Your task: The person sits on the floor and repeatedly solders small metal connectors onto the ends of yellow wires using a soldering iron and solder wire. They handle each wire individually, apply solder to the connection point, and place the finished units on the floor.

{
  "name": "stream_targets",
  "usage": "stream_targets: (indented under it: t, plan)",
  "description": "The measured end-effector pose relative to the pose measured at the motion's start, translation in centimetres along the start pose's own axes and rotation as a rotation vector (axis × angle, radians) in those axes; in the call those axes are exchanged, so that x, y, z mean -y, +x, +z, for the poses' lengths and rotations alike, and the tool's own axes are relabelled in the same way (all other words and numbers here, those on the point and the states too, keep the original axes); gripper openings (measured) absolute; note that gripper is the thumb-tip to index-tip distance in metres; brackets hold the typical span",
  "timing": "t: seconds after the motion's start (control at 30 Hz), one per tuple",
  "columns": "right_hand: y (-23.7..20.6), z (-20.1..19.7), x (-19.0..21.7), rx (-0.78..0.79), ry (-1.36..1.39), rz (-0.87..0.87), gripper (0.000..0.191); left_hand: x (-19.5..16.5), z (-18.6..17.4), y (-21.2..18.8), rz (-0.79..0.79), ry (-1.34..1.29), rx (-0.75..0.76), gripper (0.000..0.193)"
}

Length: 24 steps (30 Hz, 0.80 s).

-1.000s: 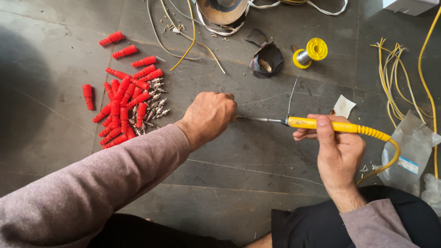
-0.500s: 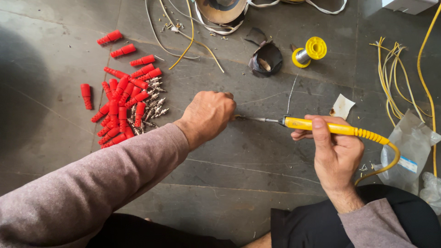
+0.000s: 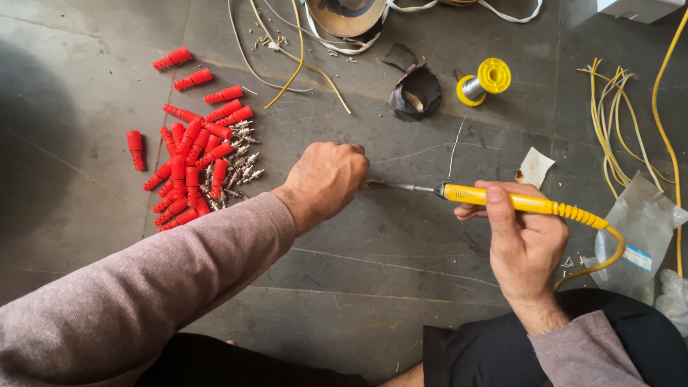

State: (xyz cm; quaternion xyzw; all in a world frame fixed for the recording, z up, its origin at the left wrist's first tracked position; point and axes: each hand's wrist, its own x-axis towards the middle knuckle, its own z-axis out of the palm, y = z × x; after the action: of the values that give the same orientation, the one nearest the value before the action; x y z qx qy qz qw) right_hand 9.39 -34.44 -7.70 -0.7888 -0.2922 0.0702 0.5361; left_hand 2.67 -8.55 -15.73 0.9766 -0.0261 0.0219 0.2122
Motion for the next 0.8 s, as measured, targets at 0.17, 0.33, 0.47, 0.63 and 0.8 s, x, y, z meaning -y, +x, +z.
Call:
stream_targets:
  t: [0.17, 0.33, 0.47, 0.63, 0.8]
  plan:
    - [-0.01, -0.02, -0.02, -0.004, -0.021, -0.004, 0.031, 0.02, -0.04, 0.00, 0.005, -0.014, -0.012, 0.026]
    - [-0.04, 0.01, -0.11, -0.002, -0.008, -0.013, 0.030, 0.02, 0.05, 0.01, 0.007, -0.002, -0.007, 0.025]
    - [-0.08, 0.04, -0.09, -0.006, -0.004, -0.009, 0.030, 0.04, 0.07, 0.01, 0.004, -0.007, 0.001, 0.025]
    - [-0.12, 0.07, 0.03, -0.003, -0.027, -0.017, 0.030, 0.02, 0.13, 0.02, 0.004, 0.005, -0.008, 0.024]
    - [-0.12, 0.03, 0.00, 0.000, -0.030, -0.017, 0.030, 0.08, 0.17, 0.07, 0.000, 0.005, -0.004, 0.021]
